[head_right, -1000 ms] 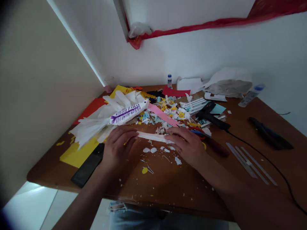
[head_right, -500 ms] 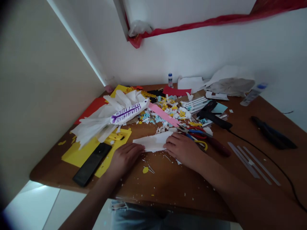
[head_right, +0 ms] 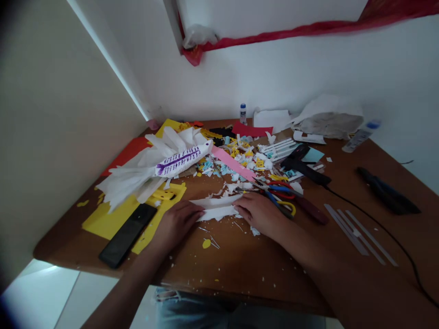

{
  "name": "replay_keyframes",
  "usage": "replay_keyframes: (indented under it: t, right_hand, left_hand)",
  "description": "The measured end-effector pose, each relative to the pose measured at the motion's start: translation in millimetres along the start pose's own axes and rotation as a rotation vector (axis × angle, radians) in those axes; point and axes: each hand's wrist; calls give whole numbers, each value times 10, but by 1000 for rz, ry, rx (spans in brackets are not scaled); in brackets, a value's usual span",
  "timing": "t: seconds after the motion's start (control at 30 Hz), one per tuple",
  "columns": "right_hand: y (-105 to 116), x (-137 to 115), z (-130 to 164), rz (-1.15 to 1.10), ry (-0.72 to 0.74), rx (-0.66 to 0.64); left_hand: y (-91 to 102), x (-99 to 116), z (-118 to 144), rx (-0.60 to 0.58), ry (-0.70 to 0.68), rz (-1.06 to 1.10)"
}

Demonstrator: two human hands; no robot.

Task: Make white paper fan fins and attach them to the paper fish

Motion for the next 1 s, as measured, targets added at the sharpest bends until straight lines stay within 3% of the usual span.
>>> replay_keyframes:
  t: [0.23, 0.43, 0.53, 0.7, 0.8, 1.0]
  right_hand:
    - [27, -37, 4, -35, -61, 11]
    - [-14, -64, -10, 234, 114, 16]
    - [-21, -67, -20, 319, 160, -29]
    - [-32, -21, -43, 300, 169, -70]
    - [-27, 17, -50, 265, 155, -65]
    - [86, 42, -43, 184, 159, -46]
  left_hand:
    - [-50, -43, 26, -30, 43, -26]
    - [-19, 57, -4, -152, -284, -267]
    - [-25, 85, -13, -235, -355, -251]
    - [-51, -27, 62, -304, -254, -123]
    - [-21, -120, 133, -284, -200, -81]
    - [227, -180, 245, -250, -144, -145]
Point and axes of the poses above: each hand's wrist, its own z-axis away from the middle knuckle, its own y-axis out of the back of the hand, x = y × z, and after that the axes turned 7 degrees about -y, right-handed
